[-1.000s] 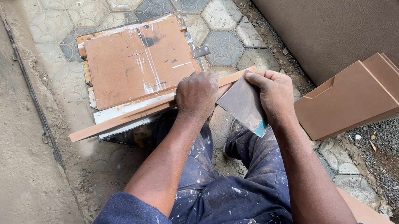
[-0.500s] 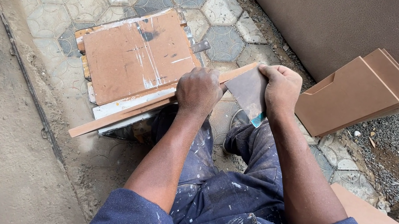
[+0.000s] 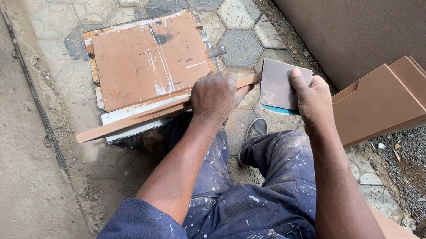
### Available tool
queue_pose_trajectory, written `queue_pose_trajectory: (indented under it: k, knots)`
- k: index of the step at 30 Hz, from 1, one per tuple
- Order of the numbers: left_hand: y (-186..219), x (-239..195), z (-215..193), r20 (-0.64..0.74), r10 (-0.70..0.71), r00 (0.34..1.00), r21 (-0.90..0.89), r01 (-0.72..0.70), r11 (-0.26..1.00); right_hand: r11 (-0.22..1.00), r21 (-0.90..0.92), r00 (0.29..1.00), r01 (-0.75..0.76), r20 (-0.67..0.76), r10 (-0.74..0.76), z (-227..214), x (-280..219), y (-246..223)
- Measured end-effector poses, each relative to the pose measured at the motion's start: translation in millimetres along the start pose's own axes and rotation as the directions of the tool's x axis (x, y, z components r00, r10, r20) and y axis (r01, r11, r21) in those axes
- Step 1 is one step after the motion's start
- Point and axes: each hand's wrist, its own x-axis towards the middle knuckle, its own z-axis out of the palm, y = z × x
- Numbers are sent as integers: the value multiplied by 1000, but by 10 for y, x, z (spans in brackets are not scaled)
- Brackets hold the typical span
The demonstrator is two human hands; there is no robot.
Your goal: The person sands a rectangular wooden board with a sanding block, working on the flat surface and edges. The person flips the board to sand different sides and continues smoothing the surface.
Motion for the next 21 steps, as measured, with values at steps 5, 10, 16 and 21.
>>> queue_pose_trajectory:
  k: [5, 10, 16, 21]
  knots:
    - [-37, -4, 98, 53, 23, 998, 7, -23, 1000, 997, -76, 1000, -7, 15, 8, 53, 115, 5]
    - [-101, 45, -53, 127, 1, 992, -118, 14, 993, 994, -112, 1000, 8, -18, -11, 155, 219, -29]
    - [-131, 79, -167, 217, -19, 976, -202, 64, 977, 1000, 2, 999, -27, -32, 27, 171, 170, -193]
    - [-140, 111, -230, 256, -6, 967, -256, 74, 964, 1000, -15, 1000, -23, 14, 24, 150, 290, -119]
